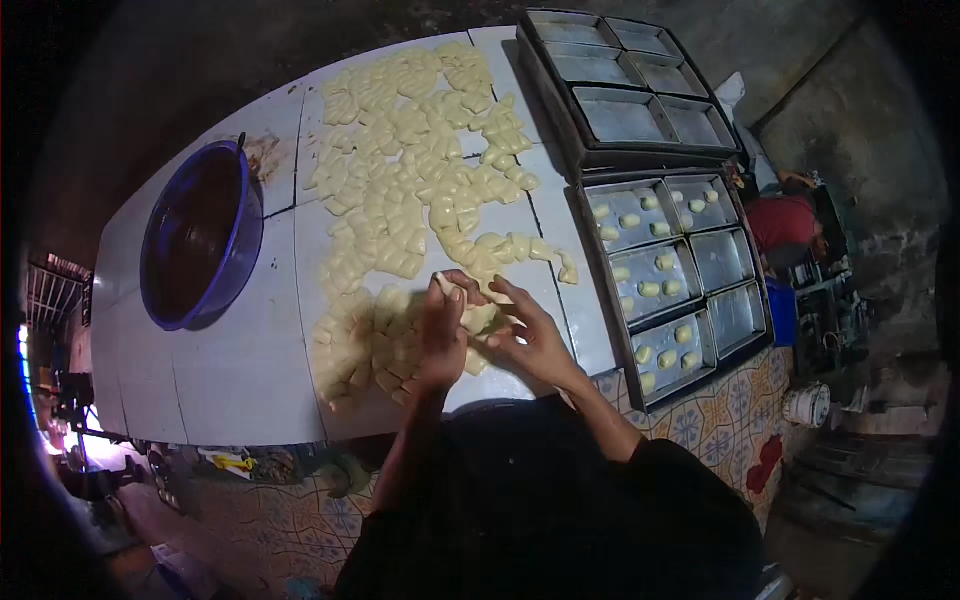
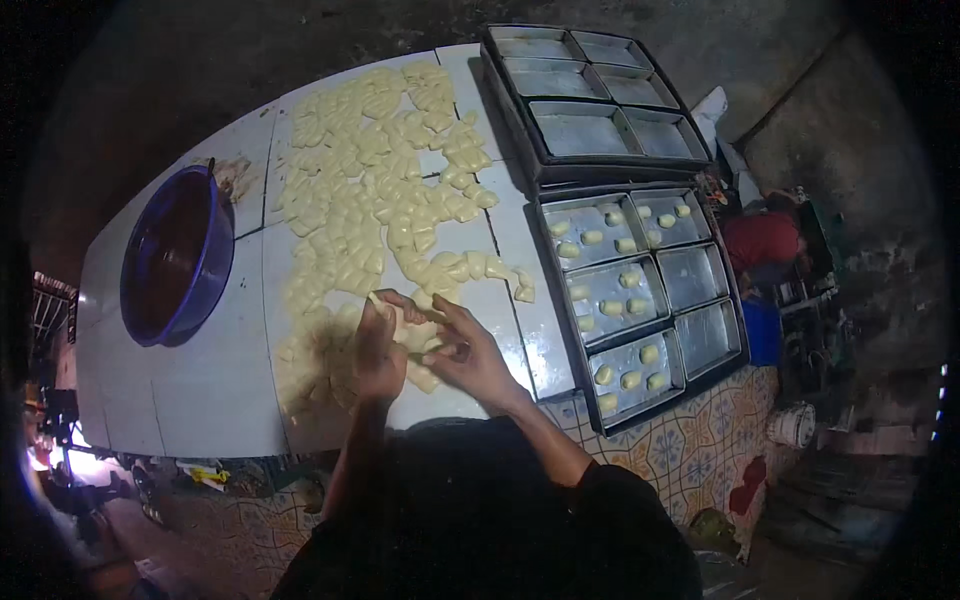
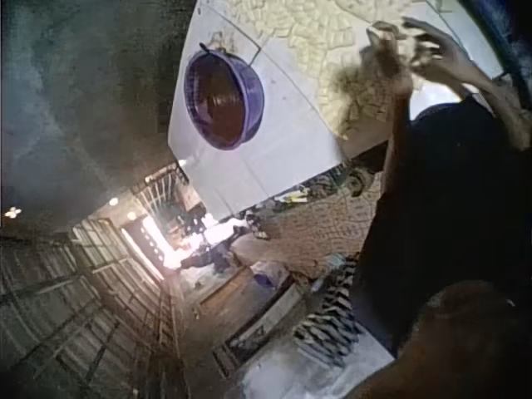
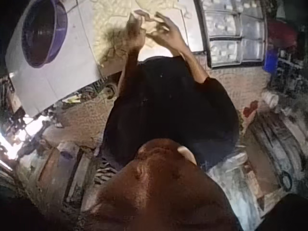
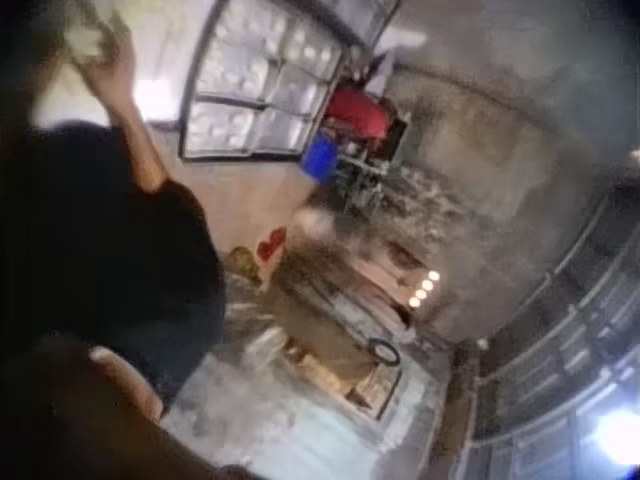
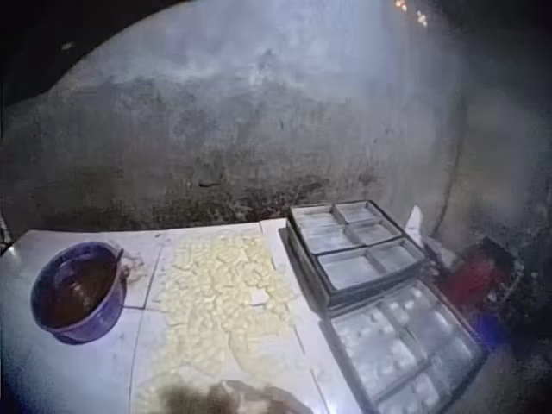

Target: The person fills pieces of dough with filling from a bowl, folds them closed into rolls by hand, and places the filled dough rolls into metal baking trays.

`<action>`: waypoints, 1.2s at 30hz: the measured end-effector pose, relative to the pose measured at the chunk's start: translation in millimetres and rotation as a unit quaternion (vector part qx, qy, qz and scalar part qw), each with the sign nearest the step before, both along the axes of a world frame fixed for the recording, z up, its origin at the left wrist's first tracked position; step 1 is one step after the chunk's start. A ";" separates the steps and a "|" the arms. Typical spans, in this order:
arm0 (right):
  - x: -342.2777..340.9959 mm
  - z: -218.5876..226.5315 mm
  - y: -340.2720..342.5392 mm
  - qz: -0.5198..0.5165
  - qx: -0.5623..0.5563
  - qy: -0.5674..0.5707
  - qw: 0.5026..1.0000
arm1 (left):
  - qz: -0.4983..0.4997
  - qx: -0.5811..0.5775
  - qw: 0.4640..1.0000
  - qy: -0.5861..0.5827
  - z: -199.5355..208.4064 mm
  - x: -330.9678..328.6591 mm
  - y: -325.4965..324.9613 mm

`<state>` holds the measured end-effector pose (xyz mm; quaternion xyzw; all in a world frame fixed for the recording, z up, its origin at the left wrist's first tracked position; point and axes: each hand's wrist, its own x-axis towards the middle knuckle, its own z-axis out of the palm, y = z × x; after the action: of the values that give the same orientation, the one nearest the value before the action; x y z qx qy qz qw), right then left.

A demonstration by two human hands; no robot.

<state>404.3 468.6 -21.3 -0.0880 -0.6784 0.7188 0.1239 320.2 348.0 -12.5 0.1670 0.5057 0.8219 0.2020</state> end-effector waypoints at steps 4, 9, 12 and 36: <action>-9.4 12.9 7.8 0.001 0.209 0.091 0.974 | 0.170 -0.089 0.979 0.062 -27.7 3.9 6.3; 29.3 40.3 68.2 -0.175 0.197 0.124 0.957 | 0.277 -0.021 0.959 -0.063 -41.9 -31.8 -50.3; 48.1 42.9 98.7 -0.219 0.218 0.077 0.948 | 0.273 0.159 0.949 -0.013 -36.8 -38.9 -63.0; 37.3 3.1 106.8 -0.058 0.091 0.010 0.994 | 0.323 0.255 0.884 -0.223 -30.5 -29.8 -112.0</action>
<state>441.5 575.5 -18.2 -0.1079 -0.7332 0.6469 0.1798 290.4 236.1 -43.0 -0.1470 0.2465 0.9578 -0.0166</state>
